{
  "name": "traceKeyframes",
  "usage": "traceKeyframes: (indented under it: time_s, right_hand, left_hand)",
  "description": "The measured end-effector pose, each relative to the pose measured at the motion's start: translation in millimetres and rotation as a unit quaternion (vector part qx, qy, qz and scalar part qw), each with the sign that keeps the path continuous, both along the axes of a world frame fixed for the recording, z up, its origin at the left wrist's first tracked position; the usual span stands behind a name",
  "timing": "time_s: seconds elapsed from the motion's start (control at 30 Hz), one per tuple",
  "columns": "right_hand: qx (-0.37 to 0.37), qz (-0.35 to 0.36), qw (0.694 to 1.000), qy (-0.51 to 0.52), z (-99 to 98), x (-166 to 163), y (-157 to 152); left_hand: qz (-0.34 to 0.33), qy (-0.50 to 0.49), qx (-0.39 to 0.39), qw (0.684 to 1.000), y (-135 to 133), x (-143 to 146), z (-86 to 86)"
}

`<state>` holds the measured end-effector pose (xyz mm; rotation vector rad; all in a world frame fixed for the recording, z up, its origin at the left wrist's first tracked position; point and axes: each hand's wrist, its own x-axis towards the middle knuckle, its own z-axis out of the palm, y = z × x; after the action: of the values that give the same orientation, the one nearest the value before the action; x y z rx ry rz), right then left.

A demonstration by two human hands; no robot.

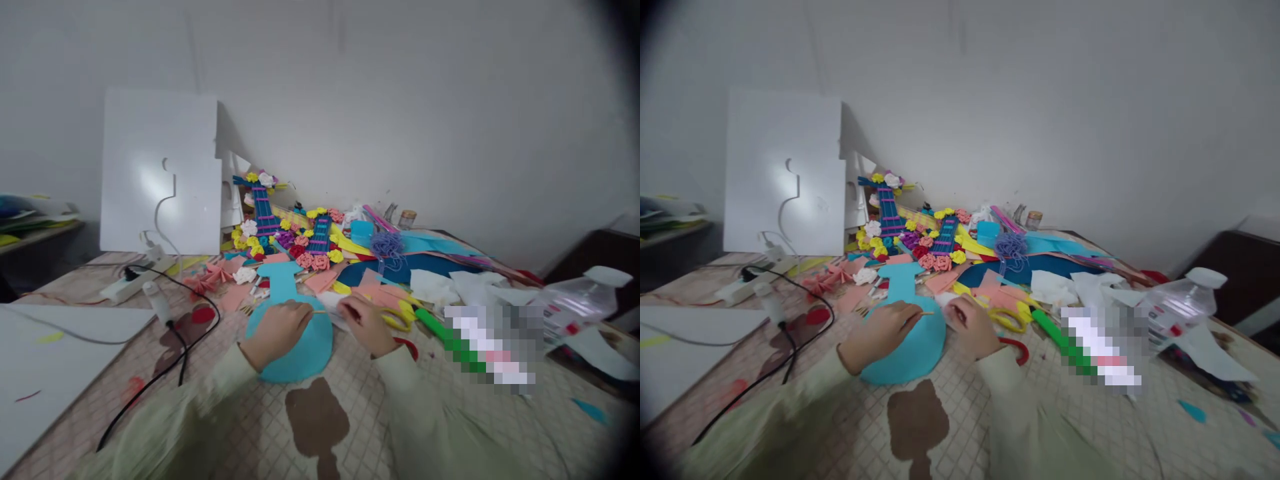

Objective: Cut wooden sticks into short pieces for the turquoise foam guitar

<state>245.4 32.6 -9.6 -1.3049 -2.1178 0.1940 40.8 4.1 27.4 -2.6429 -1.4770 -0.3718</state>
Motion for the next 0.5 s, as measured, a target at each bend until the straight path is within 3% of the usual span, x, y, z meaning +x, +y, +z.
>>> traceKeyframes:
  time_s: [0.1,0.17,0.33,0.5]
  right_hand:
    - [-0.005,0.093,0.994,-0.052,-9.8,-26.2,-9.9]
    - [-0.015,0.118,0.988,-0.094,-14.6,-35.8,-13.9]
    - [-0.034,0.103,0.983,-0.145,-18.9,-44.6,-16.8]
    - [-0.045,0.086,0.979,-0.181,-18.4,-51.9,-19.4]
  left_hand:
    - [-0.012,0.011,-0.002,1.000,-8.4,-0.2,-18.6]
    - [-0.013,0.014,0.001,1.000,-12.7,-0.1,-28.6]
    - [-0.005,0.015,0.004,1.000,-16.0,-2.6,-43.2]
    - [0.004,0.017,0.002,1.000,-13.9,-8.3,-46.2]
